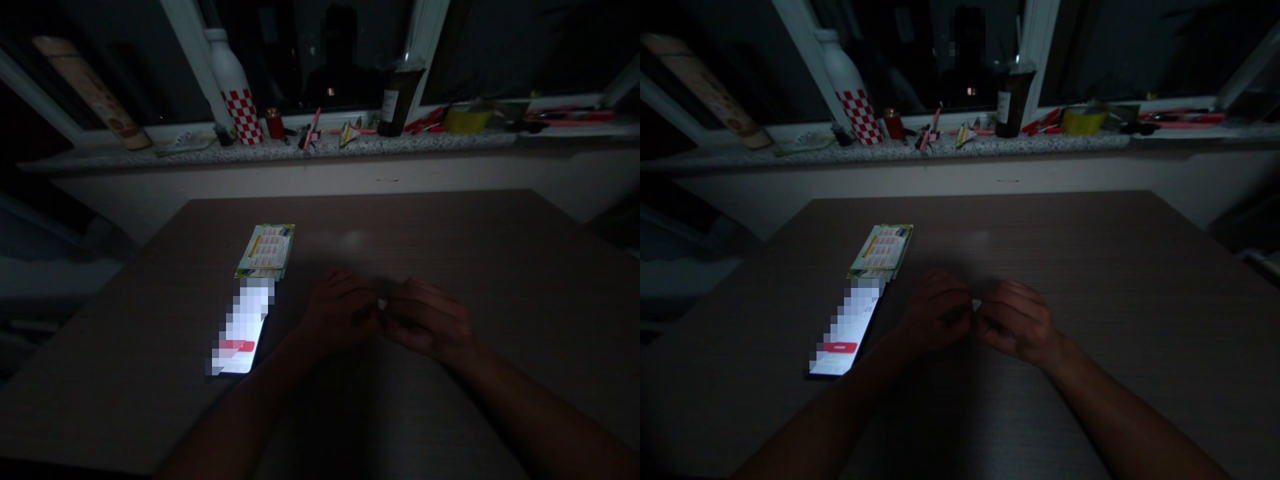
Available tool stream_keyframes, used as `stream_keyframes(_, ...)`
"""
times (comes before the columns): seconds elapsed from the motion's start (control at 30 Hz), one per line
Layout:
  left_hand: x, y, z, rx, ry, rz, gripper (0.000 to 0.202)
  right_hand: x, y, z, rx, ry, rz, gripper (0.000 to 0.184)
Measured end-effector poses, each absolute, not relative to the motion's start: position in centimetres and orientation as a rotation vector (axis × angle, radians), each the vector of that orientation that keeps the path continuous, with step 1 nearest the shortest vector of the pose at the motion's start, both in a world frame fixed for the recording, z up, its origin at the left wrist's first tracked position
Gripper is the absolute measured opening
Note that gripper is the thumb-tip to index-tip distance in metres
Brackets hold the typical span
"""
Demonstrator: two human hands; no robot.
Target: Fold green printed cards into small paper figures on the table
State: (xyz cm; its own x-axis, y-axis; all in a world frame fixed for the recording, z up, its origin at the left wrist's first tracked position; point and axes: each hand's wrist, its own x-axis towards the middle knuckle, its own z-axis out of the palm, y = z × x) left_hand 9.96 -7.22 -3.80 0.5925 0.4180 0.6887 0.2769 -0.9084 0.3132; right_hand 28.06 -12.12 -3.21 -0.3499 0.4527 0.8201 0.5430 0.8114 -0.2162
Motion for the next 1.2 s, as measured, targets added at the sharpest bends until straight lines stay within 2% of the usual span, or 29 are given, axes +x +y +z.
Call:
stream_keyframes(0.47,8.1,-5.9,-3.8,2.584,0.909,1.197,0.004,28.5,-13.7,-2.3,-0.891,-1.822,-0.08,0.022)
stream_keyframes(0.6,7.5,-5.8,-3.4,2.531,1.018,1.114,0.005,29.1,-13.5,-2.8,-1.015,-1.691,-0.03,0.016)
stream_keyframes(0.73,8.0,-6.8,-3.3,2.52,0.93,1.019,0.008,29.3,-12.4,-3.8,-1.186,-1.643,0.297,0.006)
stream_keyframes(0.83,8.5,-7.4,-3.7,2.511,0.908,0.93,0.023,29.3,-11.3,-5.1,-1.309,-1.585,0.701,0.013)
stream_keyframes(0.93,8.8,-7.4,-4.3,2.556,0.88,0.763,0.028,29.2,-10.2,-6.5,-1.311,-1.62,0.85,0.017)
stream_keyframes(1.2,8.7,-6.9,-4.9,2.732,0.769,0.442,0.031,29.6,-9.3,-7.1,-1.193,-2.057,0.419,0.011)
